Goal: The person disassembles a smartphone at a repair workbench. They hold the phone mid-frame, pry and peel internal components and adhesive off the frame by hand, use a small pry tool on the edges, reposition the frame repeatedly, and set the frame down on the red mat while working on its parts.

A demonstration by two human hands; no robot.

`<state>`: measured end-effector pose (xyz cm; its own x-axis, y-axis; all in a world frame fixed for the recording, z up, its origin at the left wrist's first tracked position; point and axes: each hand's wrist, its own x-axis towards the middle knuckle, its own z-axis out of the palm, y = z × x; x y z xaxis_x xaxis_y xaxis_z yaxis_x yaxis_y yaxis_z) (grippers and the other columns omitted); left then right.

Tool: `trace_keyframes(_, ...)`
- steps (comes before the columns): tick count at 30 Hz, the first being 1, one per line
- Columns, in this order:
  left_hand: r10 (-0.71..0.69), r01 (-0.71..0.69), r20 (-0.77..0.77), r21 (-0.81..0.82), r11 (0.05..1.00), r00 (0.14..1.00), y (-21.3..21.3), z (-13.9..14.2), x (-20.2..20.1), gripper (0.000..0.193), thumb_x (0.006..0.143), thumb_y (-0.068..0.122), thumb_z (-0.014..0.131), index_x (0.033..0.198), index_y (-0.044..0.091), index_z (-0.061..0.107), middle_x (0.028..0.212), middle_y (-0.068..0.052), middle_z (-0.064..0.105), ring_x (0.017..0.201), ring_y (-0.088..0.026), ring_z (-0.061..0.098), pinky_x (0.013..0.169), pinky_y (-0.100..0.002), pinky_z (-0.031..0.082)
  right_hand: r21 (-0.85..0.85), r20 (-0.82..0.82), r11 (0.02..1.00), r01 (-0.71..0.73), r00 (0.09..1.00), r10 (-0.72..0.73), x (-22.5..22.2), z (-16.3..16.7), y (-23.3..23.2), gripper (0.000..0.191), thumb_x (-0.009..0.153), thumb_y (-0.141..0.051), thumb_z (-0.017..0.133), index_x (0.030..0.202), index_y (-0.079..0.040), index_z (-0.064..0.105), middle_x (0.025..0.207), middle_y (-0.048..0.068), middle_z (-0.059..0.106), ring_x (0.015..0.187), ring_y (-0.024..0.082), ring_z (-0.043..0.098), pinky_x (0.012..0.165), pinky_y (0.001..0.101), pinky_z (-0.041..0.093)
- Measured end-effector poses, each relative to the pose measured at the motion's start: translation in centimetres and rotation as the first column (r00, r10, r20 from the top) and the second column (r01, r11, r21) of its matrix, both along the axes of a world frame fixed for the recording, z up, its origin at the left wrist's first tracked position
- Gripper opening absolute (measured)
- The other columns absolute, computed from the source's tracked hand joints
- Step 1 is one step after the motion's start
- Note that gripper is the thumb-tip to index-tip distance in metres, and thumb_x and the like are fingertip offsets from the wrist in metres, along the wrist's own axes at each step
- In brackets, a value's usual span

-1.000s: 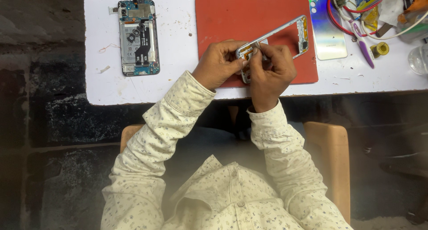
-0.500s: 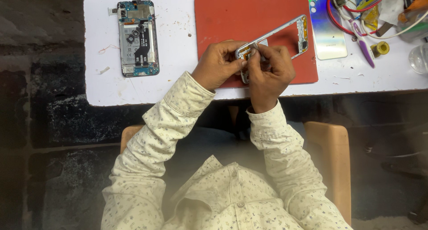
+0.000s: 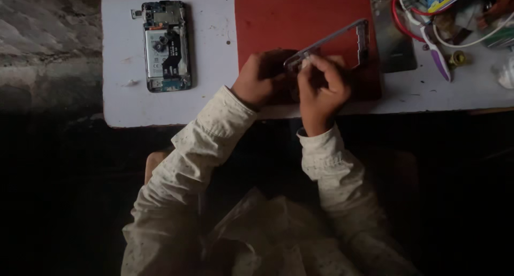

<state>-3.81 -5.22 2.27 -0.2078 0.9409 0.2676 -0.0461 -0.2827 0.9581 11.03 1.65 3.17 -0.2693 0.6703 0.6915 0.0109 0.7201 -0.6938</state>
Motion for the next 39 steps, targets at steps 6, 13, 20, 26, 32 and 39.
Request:
trace_keyframes(6, 0.040, -0.039, 0.018, -0.058, 0.998, 0.999, -0.1, 0.5, 0.2, 0.038, 0.092, -0.004, 0.069, 0.130, -0.007, 0.063, 0.116, -0.014, 0.074, 0.105, -0.017, 0.069, 0.092, -0.034, 0.059, 0.064, 0.046, 0.998, 0.009, 0.999, -0.012, 0.0, 0.1, 0.1, 0.017, 0.093, 0.008, 0.072, 0.109, 0.003, 0.071, 0.101, 0.009, 0.067, 0.095, 0.020, 0.066, 0.086, 0.0311, 0.053)
trace_keyframes(13, 0.032, -0.030, 0.108, -0.024, 0.999, 0.994, 0.5, -0.3, 0.2, 0.039, 0.092, -0.002, 0.058, 0.130, -0.007, 0.062, 0.119, -0.013, 0.074, 0.110, -0.020, 0.070, 0.100, -0.034, 0.057, -0.280, -0.169, 0.959, 0.033, 0.982, -0.084, 0.7, -2.0, 2.0, 0.008, 0.098, -0.003, 0.073, 0.106, -0.001, 0.072, 0.097, 0.004, 0.072, 0.084, 0.009, 0.061, 0.077, 0.0241, 0.047)
trace_keyframes(20, 0.192, -0.162, 0.175, -0.173, 0.972, 0.966, 0.7, -0.2, 0.6, 0.039, 0.104, 0.024, 0.061, 0.125, -0.008, 0.067, 0.106, -0.012, 0.075, 0.095, -0.017, 0.069, 0.086, -0.031, 0.058, -0.160, -0.246, 0.987, 0.006, 0.968, -0.046, 4.8, -1.3, 8.1, 0.011, 0.109, -0.003, 0.063, 0.120, -0.001, 0.063, 0.108, 0.004, 0.067, 0.094, 0.010, 0.061, 0.085, 0.0243, 0.049)
trace_keyframes(26, 0.151, -0.135, 0.365, -0.071, 0.988, 0.919, 1.0, -0.8, 0.2, 0.038, 0.106, 0.023, 0.060, 0.127, -0.008, 0.065, 0.114, -0.011, 0.073, 0.103, -0.017, 0.069, 0.092, -0.030, 0.057, -0.412, -0.265, 0.874, -0.258, 0.952, 0.156, 5.8, -0.4, 7.6, 0.005, 0.107, -0.004, 0.063, 0.112, -0.004, 0.061, 0.102, 0.006, 0.070, 0.080, 0.011, 0.062, 0.074, 0.0246, 0.050)
trace_keyframes(32, 0.095, -0.114, 0.360, 0.032, 0.993, 0.928, 1.0, -1.0, -0.6, 0.030, 0.108, 0.014, 0.060, 0.130, -0.007, 0.061, 0.115, -0.011, 0.071, 0.105, -0.018, 0.067, 0.095, -0.031, 0.056, -0.363, -0.423, 0.887, -0.284, 0.899, 0.115, 6.0, 2.1, 6.5, 0.008, 0.108, -0.004, 0.066, 0.114, -0.003, 0.063, 0.102, 0.009, 0.070, 0.078, 0.014, 0.062, 0.066, 0.0267, 0.051)
trace_keyframes(39, 0.141, -0.161, 0.391, 0.018, 0.987, 0.909, 1.3, -1.5, -0.7, 0.031, 0.102, 0.003, 0.064, 0.132, -0.004, 0.062, 0.106, -0.009, 0.071, 0.092, -0.015, 0.066, 0.084, -0.030, 0.058, -0.290, -0.485, 0.897, -0.333, 0.859, 0.162, 5.6, 3.9, 4.2, 0.009, 0.112, -0.007, 0.064, 0.119, -0.003, 0.062, 0.110, 0.011, 0.069, 0.079, 0.015, 0.063, 0.075, 0.0290, 0.054)
